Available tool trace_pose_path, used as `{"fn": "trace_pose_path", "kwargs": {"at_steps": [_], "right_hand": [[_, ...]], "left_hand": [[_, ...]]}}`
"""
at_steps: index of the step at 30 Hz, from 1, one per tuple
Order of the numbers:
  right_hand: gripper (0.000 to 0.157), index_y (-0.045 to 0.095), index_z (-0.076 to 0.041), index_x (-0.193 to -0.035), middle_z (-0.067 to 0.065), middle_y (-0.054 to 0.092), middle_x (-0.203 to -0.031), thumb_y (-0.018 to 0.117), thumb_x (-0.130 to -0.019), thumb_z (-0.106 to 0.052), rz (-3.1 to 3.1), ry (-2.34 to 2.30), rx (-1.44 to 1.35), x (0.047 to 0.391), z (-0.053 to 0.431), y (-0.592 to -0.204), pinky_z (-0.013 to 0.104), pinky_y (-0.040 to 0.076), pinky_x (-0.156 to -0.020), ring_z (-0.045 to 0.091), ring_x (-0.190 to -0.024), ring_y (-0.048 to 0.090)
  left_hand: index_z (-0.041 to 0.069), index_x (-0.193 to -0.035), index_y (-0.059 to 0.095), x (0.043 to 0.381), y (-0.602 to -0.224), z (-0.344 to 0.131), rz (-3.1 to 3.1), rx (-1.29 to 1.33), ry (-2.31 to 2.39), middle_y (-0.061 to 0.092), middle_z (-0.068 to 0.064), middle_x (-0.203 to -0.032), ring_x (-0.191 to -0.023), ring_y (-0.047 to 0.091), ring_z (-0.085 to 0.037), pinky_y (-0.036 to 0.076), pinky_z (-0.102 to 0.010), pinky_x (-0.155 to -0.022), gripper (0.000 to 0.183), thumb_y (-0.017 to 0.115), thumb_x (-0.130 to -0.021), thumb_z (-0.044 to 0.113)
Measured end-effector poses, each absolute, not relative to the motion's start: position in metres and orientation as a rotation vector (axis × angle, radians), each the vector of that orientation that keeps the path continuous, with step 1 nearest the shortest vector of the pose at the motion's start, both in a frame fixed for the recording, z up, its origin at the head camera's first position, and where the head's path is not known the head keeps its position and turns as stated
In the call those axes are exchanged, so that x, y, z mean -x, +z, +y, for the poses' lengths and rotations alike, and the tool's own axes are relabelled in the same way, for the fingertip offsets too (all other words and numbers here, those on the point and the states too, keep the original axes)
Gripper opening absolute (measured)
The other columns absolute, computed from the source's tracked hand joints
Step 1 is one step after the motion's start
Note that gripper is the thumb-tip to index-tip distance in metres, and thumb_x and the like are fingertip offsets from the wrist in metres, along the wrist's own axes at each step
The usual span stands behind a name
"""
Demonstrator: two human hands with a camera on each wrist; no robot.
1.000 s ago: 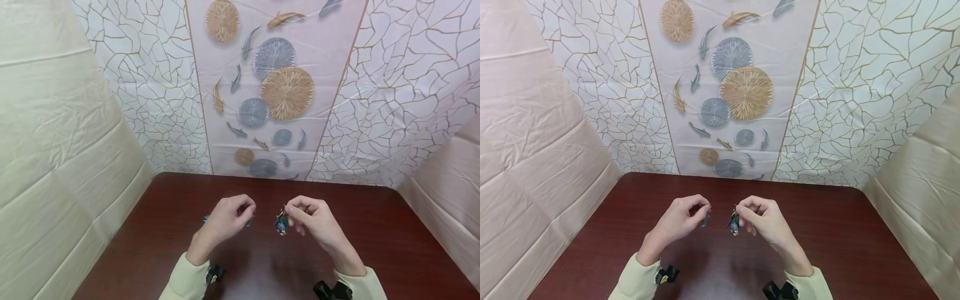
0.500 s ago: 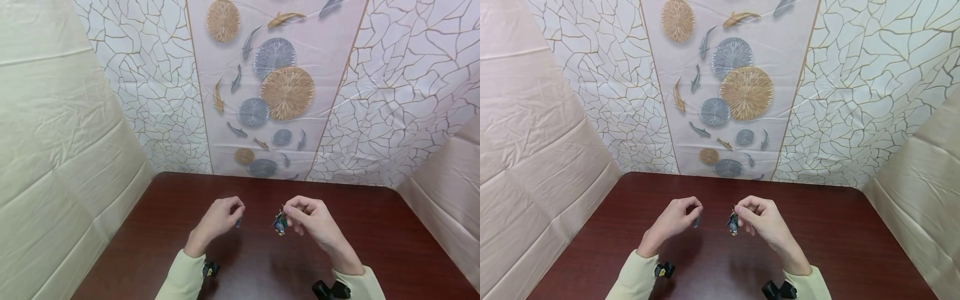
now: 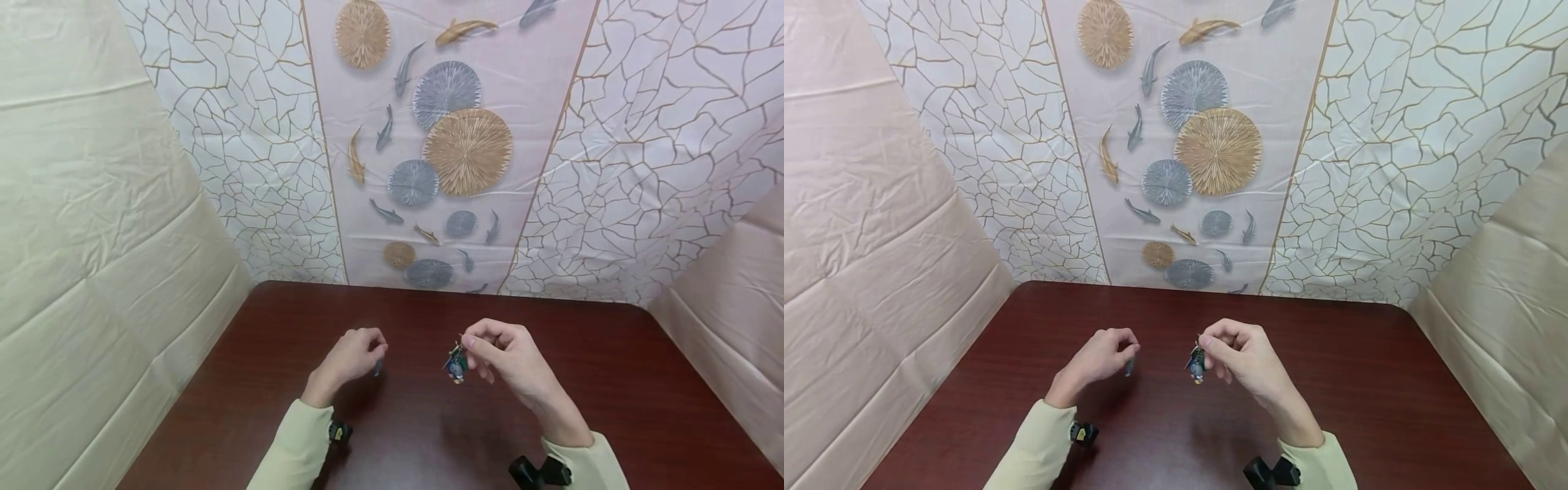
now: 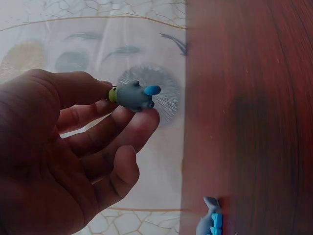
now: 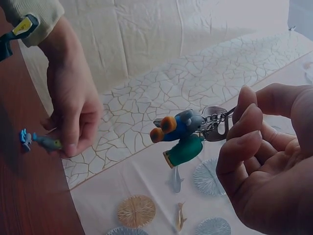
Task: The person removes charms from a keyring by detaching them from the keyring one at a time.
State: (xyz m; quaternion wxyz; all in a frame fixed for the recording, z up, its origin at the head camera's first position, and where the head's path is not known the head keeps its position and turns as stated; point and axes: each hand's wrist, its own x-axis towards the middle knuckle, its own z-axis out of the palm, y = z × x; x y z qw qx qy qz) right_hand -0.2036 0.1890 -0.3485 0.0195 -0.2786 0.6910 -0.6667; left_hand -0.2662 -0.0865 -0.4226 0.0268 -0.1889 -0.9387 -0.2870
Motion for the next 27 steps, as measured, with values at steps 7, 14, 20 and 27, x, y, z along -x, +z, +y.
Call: {"fn": "trace_pose_path", "kwargs": {"at_steps": [7,14,20,27], "right_hand": [[0.007,0.058,0.003,-0.089,0.003,0.057,-0.062,0.055,-0.091,-0.004,2.145,-2.075,0.858,0.204,0.19,-0.348,0.032,0.036,-0.037,0.015,-0.046,0.045],[0.008,0.058,0.002,-0.089,0.003,0.057,-0.062,0.055,-0.091,-0.005,2.158,-2.066,0.846,0.203,0.191,-0.349,0.032,0.037,-0.037,0.014,-0.046,0.046],[0.009,0.057,0.003,-0.089,0.002,0.057,-0.061,0.055,-0.091,-0.005,2.16,-2.065,0.848,0.204,0.191,-0.35,0.031,0.037,-0.036,0.014,-0.045,0.046],[0.009,0.058,0.003,-0.088,0.002,0.057,-0.062,0.055,-0.091,-0.005,2.162,-2.059,0.849,0.205,0.191,-0.35,0.031,0.037,-0.037,0.014,-0.045,0.046]], "left_hand": [[0.015,-0.089,0.066,0.283,-0.432,-0.093,-2.997,0.554,-0.831,0.057,0.008,-0.067,-0.058,0.052,-0.01,0.043,-0.028,-0.057,0.013,0.056,-0.091,0.023],[0.021,-0.075,0.06,0.294,-0.438,-0.096,-3.073,0.508,-0.778,0.056,0.007,-0.064,-0.057,0.052,-0.011,0.042,-0.028,-0.056,0.016,0.056,-0.091,0.023],[0.02,-0.074,0.059,0.3,-0.444,-0.095,-3.13,0.458,-0.763,0.056,0.004,-0.064,-0.056,0.052,-0.013,0.042,-0.029,-0.054,0.018,0.056,-0.091,0.023],[0.02,-0.075,0.059,0.306,-0.453,-0.093,-3.177,0.415,-0.731,0.057,0.004,-0.067,-0.056,0.053,-0.013,0.043,-0.028,-0.054,0.017,0.056,-0.091,0.023]]}}
